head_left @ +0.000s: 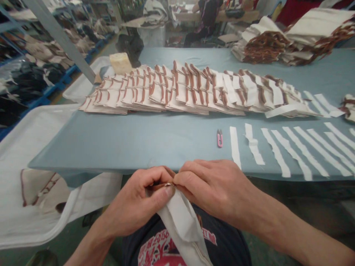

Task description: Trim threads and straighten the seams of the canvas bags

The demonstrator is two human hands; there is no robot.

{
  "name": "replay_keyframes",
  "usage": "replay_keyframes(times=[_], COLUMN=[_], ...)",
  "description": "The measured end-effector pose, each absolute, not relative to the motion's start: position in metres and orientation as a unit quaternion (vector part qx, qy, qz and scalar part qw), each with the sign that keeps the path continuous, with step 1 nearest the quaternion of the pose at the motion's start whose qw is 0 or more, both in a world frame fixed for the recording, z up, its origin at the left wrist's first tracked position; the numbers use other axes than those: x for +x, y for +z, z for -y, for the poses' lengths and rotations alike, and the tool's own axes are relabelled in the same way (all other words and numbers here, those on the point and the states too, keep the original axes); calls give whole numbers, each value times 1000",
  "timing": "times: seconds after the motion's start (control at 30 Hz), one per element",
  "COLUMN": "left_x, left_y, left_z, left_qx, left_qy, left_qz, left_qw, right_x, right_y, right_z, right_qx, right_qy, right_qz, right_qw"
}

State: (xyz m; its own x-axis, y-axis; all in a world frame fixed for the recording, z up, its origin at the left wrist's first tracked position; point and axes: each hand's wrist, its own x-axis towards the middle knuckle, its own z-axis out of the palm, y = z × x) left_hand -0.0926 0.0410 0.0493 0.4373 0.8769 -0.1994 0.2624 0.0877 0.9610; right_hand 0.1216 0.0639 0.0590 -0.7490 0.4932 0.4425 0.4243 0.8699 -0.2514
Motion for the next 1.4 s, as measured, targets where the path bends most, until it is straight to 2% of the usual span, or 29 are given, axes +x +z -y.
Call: replay_keyframes(times=[0.3,0.47,0.7,0.97,1.03,1.2,1.4], left_x=[-86,-81,-75,-71,-69,-69,-88], left_y=[43,40,29,21,18,22,41], left_z=[-38,-37,-35,-39,-41,-43,-43], left_qx=[609,570,509,559,556,582,641], left_qy=[258,270,280,310,318,284,201], left_qz=[-478,-471,-471,-509,-514,-457,-393], left_qw=[578,617,664,576,570,610,627], right_x=[117,121,129,134,137,135,125], right_y=[47,37,39,37,36,32,28], right_z=[-61,-62,-72,-77,-78,-76,-73], right_qx=[-268,-306,-298,-299,-298,-281,-269], right_qy=[18,113,310,305,336,379,324], right_qz=[919,899,868,886,871,824,857], right_qw=[287,292,249,180,200,314,298])
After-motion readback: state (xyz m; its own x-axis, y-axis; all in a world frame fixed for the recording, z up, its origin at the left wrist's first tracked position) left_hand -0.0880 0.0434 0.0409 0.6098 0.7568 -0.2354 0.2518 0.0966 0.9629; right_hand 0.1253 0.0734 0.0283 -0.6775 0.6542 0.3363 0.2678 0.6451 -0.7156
